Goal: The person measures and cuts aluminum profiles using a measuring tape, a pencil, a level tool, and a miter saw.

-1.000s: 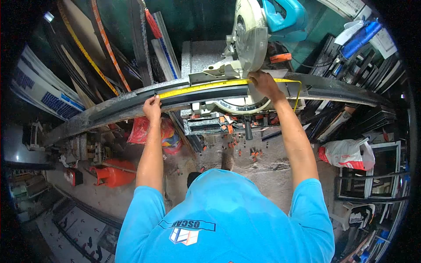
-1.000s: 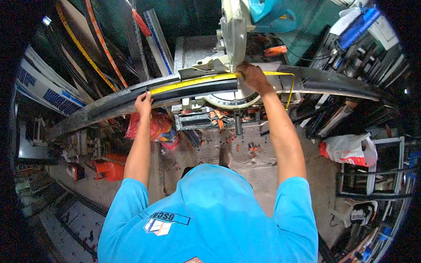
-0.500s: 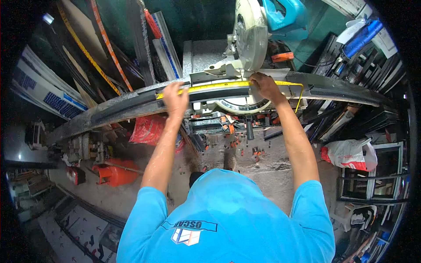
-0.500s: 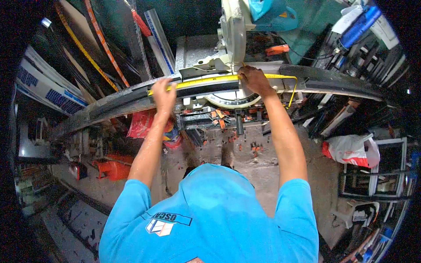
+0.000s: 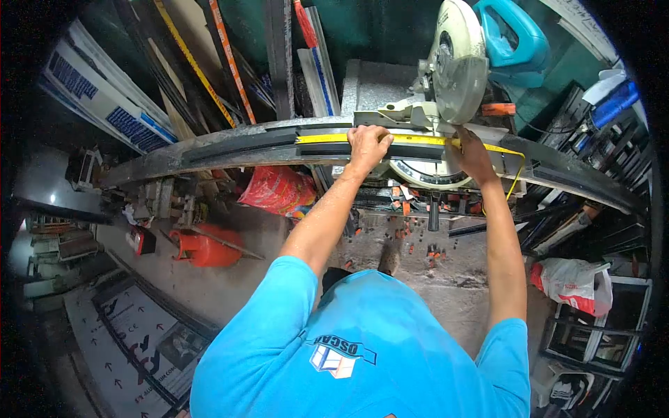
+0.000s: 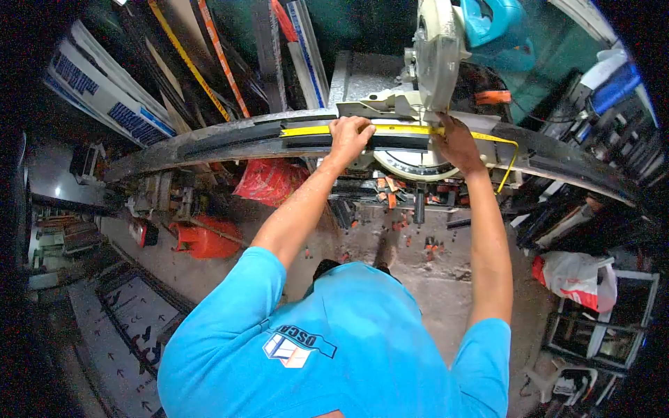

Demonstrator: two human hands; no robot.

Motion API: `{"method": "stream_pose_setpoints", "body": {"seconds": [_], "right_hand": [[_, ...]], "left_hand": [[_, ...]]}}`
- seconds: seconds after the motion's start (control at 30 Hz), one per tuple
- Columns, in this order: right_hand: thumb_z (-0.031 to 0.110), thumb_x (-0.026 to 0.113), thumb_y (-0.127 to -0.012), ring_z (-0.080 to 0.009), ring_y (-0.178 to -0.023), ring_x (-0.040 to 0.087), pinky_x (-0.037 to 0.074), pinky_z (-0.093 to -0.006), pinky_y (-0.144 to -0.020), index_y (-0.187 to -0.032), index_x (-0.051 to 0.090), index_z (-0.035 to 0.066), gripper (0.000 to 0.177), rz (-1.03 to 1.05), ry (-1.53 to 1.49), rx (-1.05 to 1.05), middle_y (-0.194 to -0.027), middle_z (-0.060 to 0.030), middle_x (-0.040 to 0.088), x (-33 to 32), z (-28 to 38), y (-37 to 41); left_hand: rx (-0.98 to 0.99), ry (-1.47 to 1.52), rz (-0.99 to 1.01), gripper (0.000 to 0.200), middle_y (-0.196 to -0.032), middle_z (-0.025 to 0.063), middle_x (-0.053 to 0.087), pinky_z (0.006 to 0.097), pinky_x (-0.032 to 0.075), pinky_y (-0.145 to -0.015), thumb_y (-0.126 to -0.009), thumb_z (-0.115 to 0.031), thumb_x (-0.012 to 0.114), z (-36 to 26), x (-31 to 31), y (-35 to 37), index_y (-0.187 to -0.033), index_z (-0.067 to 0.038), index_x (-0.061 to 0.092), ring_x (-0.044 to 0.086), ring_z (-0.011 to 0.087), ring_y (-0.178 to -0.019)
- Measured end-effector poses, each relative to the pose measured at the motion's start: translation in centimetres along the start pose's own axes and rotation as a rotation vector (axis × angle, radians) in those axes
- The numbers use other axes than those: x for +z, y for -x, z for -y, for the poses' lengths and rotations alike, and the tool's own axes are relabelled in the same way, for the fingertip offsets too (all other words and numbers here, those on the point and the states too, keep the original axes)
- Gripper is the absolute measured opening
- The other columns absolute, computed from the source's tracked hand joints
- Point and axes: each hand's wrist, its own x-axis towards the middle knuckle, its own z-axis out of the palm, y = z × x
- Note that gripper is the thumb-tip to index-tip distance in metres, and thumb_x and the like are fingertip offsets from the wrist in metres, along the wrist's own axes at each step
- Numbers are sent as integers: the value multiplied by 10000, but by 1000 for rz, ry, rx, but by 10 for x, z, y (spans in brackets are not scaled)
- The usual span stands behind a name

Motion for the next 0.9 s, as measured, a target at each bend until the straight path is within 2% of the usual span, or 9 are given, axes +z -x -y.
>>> {"method": "stream_pose_setpoints", "body": {"seconds": [0.1,0.23,0.3,0.33,0.4,0.53,0.57,0.83,0.9], "right_hand": [[154,629,-955,-397,-975,666,530,-455,-813,-1325,593,54,384,-156,-27,79,-1002,-210,706,-4,-2,13],[333,552,-1055,-259,-944,699,530,-366,-818,-1397,566,54,442,-235,-292,311,-1027,-172,716,-20,21,29],[445,512,-1067,-188,-986,688,517,-324,-857,-1406,569,40,531,-395,-717,237,-1087,-125,719,-10,20,30],[445,512,-1067,-188,-986,688,517,-324,-857,-1406,569,40,531,-401,-712,240,-1087,-125,719,-7,23,31],[478,521,-1056,-163,-979,678,507,-300,-887,-1359,601,23,553,-402,-1025,362,-1089,-84,707,-2,26,31],[341,594,-1047,-122,-948,641,500,-276,-875,-1257,646,1,403,-298,-794,433,-1050,-59,696,1,15,32],[279,629,-1028,-106,-910,621,492,-271,-835,-1144,677,-1,306,-330,-914,403,-991,-38,692,3,17,30],[244,645,-1009,-106,-889,615,482,-268,-817,-1176,655,9,288,-239,-825,302,-980,-17,684,22,23,32],[250,636,-1007,-128,-921,671,511,-265,-844,-1148,659,14,276,-218,-1049,395,-1014,-60,727,24,29,28]], "left_hand": [[-36,-24,-4,175,-907,29,744,502,328,-1003,-855,-313,732,-4,-1,-1,-900,-154,787,637,259,-980],[-59,-60,94,196,-930,39,755,493,325,-992,-876,-327,712,-3,-4,-8,-926,-156,793,653,261,-963],[-73,-76,178,213,-951,42,756,471,315,-970,-901,-325,691,-4,-10,-12,-955,-145,791,639,252,-995],[-67,-72,182,213,-951,42,756,471,315,-970,-901,-325,691,-3,-11,-13,-955,-145,791,639,252,-995],[-58,-79,214,221,-963,42,755,463,305,-962,-909,-327,685,-2,-12,-15,-969,-141,787,627,248,-1017],[-57,-44,266,218,-968,40,756,458,308,-940,-923,-321,680,1,-15,-20,-983,-142,789,642,255,-990],[-47,-76,279,231,-952,70,754,469,327,-900,-935,-342,676,2,-15,-22,-990,-147,787,675,273,-911],[-52,-57,253,232,-947,50,767,460,333,-887,-909,-347,700,5,-11,-22,-966,-146,800,694,265,-897],[-46,-65,238,240,-939,50,767,456,332,-883,-905,-355,702,4,-11,-21,-964,-145,800,696,261,-883]]}}
